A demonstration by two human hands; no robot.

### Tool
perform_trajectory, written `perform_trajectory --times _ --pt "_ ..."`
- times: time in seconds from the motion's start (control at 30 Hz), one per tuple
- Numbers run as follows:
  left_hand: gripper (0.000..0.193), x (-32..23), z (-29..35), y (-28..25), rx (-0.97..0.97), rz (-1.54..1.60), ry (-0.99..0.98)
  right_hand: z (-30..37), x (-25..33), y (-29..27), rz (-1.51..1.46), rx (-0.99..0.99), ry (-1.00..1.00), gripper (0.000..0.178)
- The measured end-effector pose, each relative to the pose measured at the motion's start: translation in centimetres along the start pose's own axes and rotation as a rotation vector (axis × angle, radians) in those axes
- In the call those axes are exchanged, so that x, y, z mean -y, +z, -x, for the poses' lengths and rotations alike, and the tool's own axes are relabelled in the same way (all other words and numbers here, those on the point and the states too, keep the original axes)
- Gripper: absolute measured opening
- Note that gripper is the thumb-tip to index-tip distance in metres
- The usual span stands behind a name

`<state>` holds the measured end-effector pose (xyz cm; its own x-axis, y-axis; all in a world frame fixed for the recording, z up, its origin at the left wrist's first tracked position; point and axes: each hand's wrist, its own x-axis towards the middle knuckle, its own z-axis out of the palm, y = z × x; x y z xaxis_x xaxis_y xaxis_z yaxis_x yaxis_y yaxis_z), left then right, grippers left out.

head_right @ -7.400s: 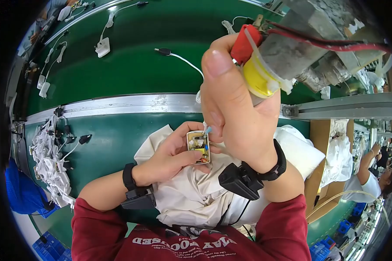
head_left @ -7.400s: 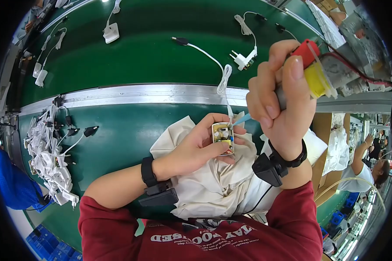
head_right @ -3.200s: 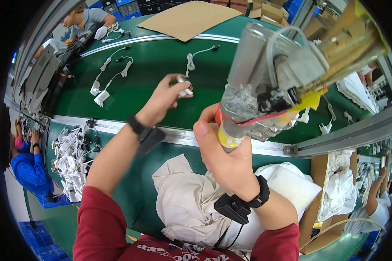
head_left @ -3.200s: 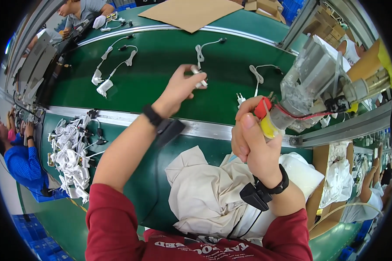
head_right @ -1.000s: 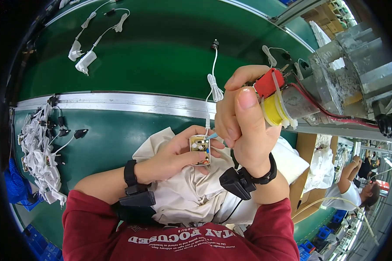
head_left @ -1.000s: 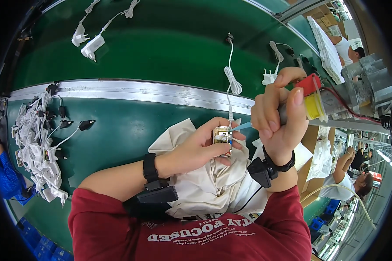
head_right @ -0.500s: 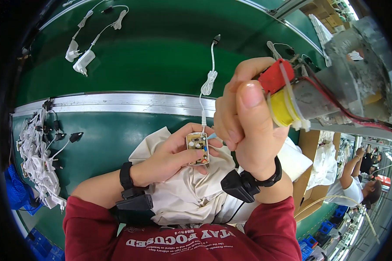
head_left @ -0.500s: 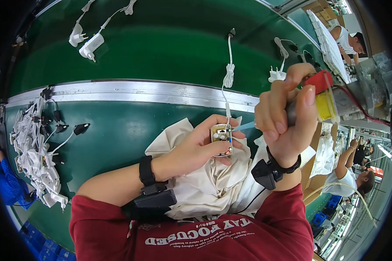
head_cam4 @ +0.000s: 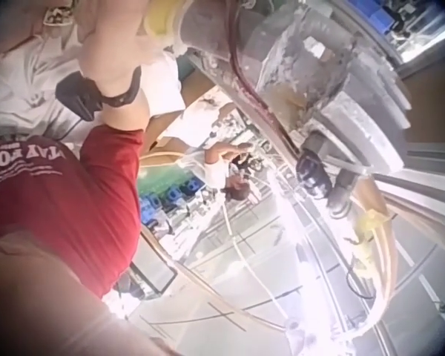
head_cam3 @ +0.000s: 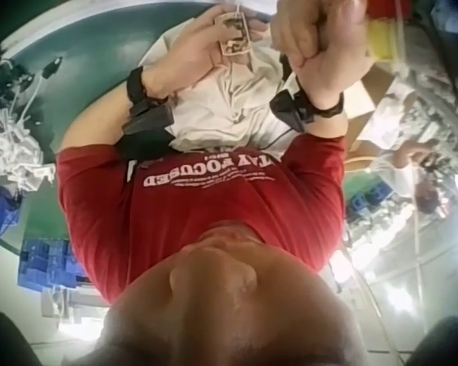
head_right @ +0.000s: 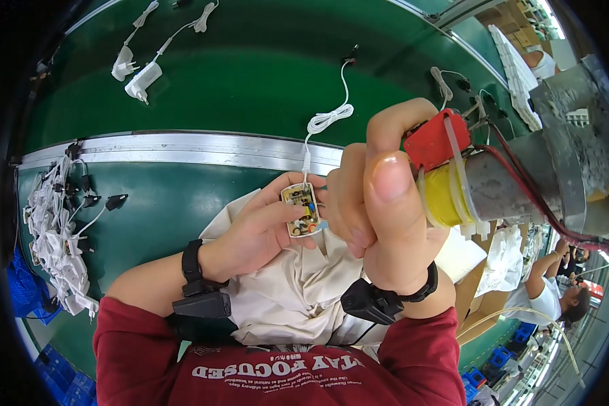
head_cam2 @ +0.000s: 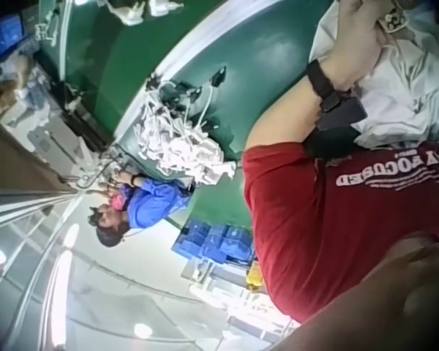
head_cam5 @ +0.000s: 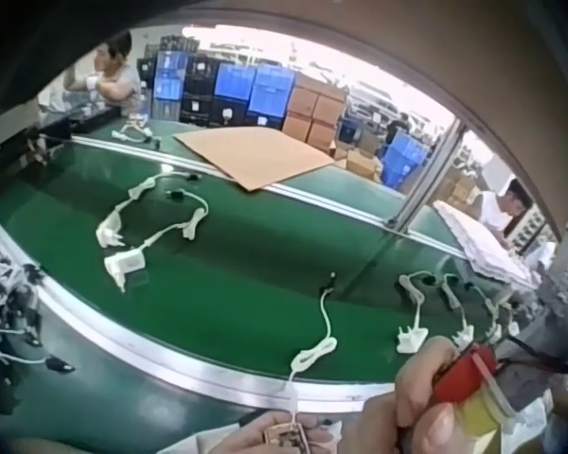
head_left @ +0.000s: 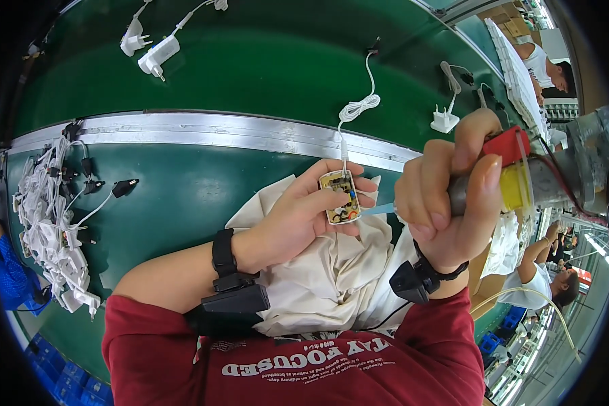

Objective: The person picks up a circuit board and applies glue to it using a dispenser. They then place the circuit board onto the conveyor belt and repeat the process with another board.

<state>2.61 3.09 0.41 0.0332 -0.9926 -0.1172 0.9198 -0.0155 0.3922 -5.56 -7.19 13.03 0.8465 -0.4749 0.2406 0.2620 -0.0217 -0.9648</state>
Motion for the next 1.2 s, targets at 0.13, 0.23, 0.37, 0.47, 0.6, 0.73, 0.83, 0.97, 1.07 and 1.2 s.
perform_trajectory --times 0.13,0.23,0.37,0.47,0.6,0.73,0.83,0.97,1.07,1.2 --pt "0.035 0.0 0.05 -0.02 0.0 0.015 0.007 -0.12 0.0 0.06 0.032 0.001 -0.004 0.032" --pt "0.035 0.03 0.08 -0.07 0.008 0.023 0.006 -0.09 0.03 0.23 0.045 0.002 -0.007 0.032" --pt "0.035 0.03 0.17 0.07 0.016 0.028 0.004 -0.08 0.23 0.2 0.041 0.003 -0.003 0.032" --pt "0.035 -0.01 0.16 0.16 0.013 0.026 0.008 -0.17 0.31 0.09 0.053 0.01 -0.001 0.031" --pt "0.035 -0.14 0.04 0.2 0.024 0.07 -0.019 -0.04 0.45 0.44 0.06 -0.028 0.024 0.032" --pt "0.034 -0.21 -0.06 0.51 0.076 0.199 -0.035 0.09 0.24 0.37 0.071 0.036 0.009 0.032" --pt "0.034 -0.12 -0.13 0.5 0.102 0.229 -0.053 0.04 -0.34 0.33 -0.038 0.067 -0.007 0.033" --pt "0.034 -0.04 -0.2 0.45 0.102 0.222 -0.053 -0.08 -0.24 0.19 -0.029 0.079 -0.004 0.033" --pt "0.034 -0.04 -0.1 0.5 0.093 0.234 -0.045 -0.07 -0.32 0.25 -0.019 0.094 -0.009 0.032" --pt "0.033 -0.09 -0.19 0.52 0.093 0.246 -0.052 -0.08 -0.26 0.46 -0.012 0.06 0.001 0.032"
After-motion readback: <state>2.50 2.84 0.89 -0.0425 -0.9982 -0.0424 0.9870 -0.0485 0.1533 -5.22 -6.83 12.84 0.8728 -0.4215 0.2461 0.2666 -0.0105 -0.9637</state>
